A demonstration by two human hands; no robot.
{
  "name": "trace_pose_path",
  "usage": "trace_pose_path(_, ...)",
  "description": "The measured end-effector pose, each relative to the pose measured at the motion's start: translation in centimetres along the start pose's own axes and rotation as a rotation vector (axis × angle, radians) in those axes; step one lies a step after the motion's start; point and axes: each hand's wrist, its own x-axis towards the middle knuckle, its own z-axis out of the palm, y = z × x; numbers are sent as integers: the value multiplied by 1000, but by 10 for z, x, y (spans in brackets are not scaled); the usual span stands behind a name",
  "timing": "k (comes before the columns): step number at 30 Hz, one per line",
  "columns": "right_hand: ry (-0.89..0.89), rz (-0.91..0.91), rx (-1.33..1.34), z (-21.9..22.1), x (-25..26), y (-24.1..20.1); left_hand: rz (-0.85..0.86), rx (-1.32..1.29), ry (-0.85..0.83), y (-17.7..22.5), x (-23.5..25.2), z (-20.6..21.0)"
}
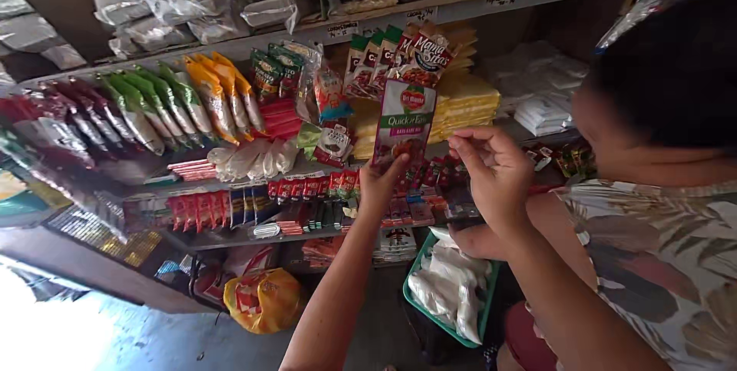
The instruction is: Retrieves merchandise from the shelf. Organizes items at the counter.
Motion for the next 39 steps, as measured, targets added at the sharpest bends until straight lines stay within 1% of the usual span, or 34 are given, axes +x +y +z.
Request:
trace_pose_path(3, 3, 24, 27, 4, 32, 16, 16, 6, -110, -17, 44, 27)
trace_pose_path(4, 10, 25, 32, 5, 43, 24, 7, -24, -135, -23, 58, 38)
trace_pose_path(7, 71, 10, 51, 10, 83, 48, -4, -221, -156, -44, 106, 73)
trace_pose_path(9, 82, 31, 24, 11, 108, 58, -21, -249, -174, -55, 130, 89)
trace_pose_path(13, 88, 72, -47, 12, 155, 85, -91, -266, -230, -68, 168, 108)
trace_pose_path(17, 66, 112, -127, 10, 193, 117, -113, -289, -269, -81, 197, 116)
trace_pose_path(22, 23, 172, -318, 10, 227, 149, -173, -347, -270, -85, 212, 124)
trace_pose_path(27, -28, 190, -381, 17, 251, 168, -240, -445, -219, -87, 212, 131)
trace_pose_path(31, -62, 151, -387, 20, 265, 181, -276, -502, -173, -89, 211, 135)
trace_pose_path(35, -54, 193, -347, 26, 272, 188, -292, -518, -138, -90, 211, 136)
trace_pose_path(39, -58, 197, -327, 31, 273, 193, -297, -539, -118, -96, 211, 134)
